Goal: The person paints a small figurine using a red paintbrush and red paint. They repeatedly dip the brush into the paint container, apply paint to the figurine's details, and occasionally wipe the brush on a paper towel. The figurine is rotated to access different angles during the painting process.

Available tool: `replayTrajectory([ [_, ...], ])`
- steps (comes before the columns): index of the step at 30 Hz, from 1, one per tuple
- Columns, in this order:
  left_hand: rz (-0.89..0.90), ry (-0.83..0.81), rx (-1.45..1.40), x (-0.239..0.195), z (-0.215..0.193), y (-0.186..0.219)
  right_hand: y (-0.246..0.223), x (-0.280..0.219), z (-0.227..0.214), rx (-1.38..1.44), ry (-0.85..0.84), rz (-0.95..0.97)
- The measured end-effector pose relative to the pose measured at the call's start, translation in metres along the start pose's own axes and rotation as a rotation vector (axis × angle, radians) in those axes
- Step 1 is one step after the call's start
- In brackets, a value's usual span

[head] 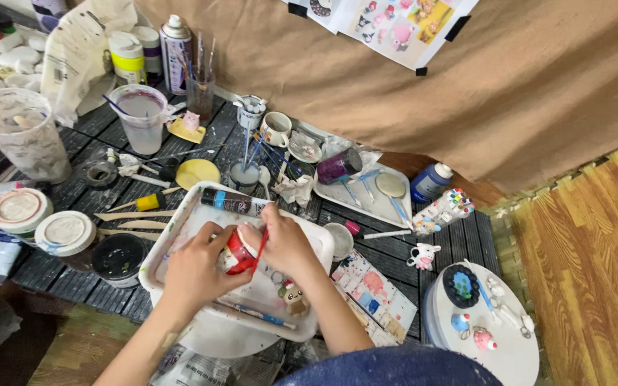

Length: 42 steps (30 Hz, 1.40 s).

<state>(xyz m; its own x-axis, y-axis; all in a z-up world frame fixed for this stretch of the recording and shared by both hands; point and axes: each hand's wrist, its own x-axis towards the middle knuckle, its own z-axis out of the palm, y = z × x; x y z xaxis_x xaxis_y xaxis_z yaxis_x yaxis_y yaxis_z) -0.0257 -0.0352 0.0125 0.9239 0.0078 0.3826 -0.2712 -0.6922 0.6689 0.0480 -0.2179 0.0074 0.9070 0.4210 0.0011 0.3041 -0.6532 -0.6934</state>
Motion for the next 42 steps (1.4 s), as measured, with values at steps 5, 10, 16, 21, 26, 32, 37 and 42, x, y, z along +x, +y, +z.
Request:
replayTrajectory([
  [5, -0.018, 0.011, -0.045, 0.007, -0.006, -0.005, -0.001, -0.003, -0.025, 0.228, -0.04, -0.399],
  [10, -0.053, -0.018, -0.034, 0.013, -0.002, 0.0, 0.0, 0.003, -0.013, 0.26, 0.006, -0.14],
  [16, 0.019, 0.007, -0.016, 0.019, -0.004, -0.011, -0.003, 0.011, -0.019, 0.132, 0.066, -0.435],
  [21, 0.015, -0.007, -0.003, 0.024, 0.001, -0.014, -0.006, 0.021, 0.001, 0.1, 0.128, -0.228],
  [26, 0.046, 0.106, 0.209, 0.022, 0.012, -0.011, -0.01, 0.034, 0.007, -0.081, 0.122, 0.031],
  [32, -0.067, 0.036, -0.072, 0.032, -0.009, -0.025, -0.018, 0.052, -0.012, 0.255, 0.05, -0.51],
  [37, -0.086, 0.134, 0.059, 0.031, 0.0, -0.024, -0.032, 0.062, 0.017, -0.171, 0.085, 0.025],
  [42, -0.176, 0.167, 0.041, 0.035, -0.019, -0.038, 0.045, 0.148, 0.008, 0.547, 0.052, -0.059],
])
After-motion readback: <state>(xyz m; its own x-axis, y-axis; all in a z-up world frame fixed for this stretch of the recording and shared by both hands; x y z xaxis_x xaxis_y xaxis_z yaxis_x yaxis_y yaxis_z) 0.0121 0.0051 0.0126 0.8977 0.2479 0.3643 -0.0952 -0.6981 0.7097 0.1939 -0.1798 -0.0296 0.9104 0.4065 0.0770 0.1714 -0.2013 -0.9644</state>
